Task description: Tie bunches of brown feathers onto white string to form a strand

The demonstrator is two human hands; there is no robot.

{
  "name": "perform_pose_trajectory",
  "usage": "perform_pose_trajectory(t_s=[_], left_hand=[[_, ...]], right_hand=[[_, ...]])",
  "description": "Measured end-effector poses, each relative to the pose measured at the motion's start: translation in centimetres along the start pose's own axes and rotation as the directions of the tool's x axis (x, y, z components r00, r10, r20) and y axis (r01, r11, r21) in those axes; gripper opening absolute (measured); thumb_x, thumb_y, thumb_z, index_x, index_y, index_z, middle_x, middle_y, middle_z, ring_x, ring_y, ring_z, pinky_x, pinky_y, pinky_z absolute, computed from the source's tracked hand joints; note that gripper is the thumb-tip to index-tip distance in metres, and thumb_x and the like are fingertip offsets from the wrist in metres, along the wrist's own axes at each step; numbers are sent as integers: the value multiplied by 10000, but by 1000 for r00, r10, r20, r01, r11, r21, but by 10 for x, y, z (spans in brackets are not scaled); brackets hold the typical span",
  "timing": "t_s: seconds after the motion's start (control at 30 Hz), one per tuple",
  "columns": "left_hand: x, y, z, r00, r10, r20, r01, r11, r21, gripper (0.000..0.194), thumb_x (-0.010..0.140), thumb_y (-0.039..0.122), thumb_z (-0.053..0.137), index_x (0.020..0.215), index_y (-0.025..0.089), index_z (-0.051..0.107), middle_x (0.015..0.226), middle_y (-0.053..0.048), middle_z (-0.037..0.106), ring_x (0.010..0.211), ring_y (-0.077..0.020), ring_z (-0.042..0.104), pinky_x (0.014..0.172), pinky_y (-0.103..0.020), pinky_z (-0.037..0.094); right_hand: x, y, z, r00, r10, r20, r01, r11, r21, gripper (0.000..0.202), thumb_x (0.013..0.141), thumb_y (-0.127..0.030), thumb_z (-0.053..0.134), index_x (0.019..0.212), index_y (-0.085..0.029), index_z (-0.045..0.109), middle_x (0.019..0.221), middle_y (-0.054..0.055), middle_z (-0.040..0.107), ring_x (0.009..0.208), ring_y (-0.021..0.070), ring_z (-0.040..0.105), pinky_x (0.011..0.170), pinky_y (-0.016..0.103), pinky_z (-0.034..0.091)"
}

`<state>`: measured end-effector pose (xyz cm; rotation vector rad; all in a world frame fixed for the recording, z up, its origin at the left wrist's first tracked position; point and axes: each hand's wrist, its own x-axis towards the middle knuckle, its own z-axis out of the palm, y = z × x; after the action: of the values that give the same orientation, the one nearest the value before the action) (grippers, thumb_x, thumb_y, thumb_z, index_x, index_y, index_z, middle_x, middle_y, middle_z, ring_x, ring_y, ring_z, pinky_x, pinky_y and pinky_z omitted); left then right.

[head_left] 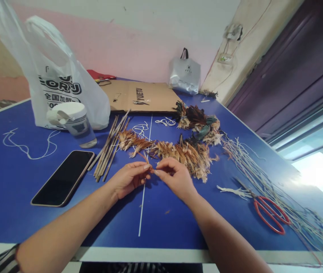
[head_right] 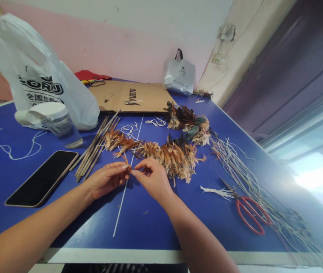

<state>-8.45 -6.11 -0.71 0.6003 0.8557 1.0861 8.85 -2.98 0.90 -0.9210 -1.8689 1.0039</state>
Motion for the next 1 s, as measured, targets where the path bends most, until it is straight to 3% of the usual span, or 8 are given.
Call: perform_pose_trajectory(t_s=[0.1,0.27,0.5,0.63,0.83,1.0], left_hand=[[0,-1,-1,1000,11,14,-11,1000,-19,107,695,196,685,756,112,659,694,-29,611,586,-68,547,503,-156,414],[-1,-3,1,999,38,17,-39,998,51,134,700,224,682,768,111,662,663,-27,598,577,-66,533,501,-154,398],[2,5,2,959,204,-197,-161,963,215,193,677,301,689,722,119,642,702,-18,599,555,-53,505,485,-149,369],[4,6,-2,944,213,-250,-171,969,181,212,640,305,711,724,125,640,692,-7,595,535,-51,496,476,-155,362],[8,6,-7,933,213,-290,-196,977,89,261,588,307,741,744,119,649,691,-15,615,517,-48,498,463,-159,352],[10,6,-10,931,200,-305,-191,980,59,253,585,296,742,739,118,648,681,-9,613,504,-46,496,446,-154,344]], right_hand=[[-4,-2,6,994,-112,17,113,987,-111,109,713,-274,656,741,-172,630,782,30,594,625,100,510,588,231,422],[-5,-2,6,988,-154,31,157,958,-241,125,754,-270,617,684,-167,602,714,18,581,633,106,513,597,233,411],[14,13,-35,984,-98,-148,11,865,-501,105,760,-225,558,768,-185,655,750,26,599,667,131,527,640,258,410],[20,13,-35,994,-106,0,78,733,-676,136,767,-201,539,768,-196,675,767,41,609,783,167,538,727,285,391],[36,-1,-13,984,-12,178,153,561,-813,176,812,-254,509,807,-213,680,812,53,629,835,183,532,753,314,337],[58,3,10,970,55,235,195,399,-896,198,804,-268,510,823,-164,677,902,117,636,902,238,527,783,365,313]])
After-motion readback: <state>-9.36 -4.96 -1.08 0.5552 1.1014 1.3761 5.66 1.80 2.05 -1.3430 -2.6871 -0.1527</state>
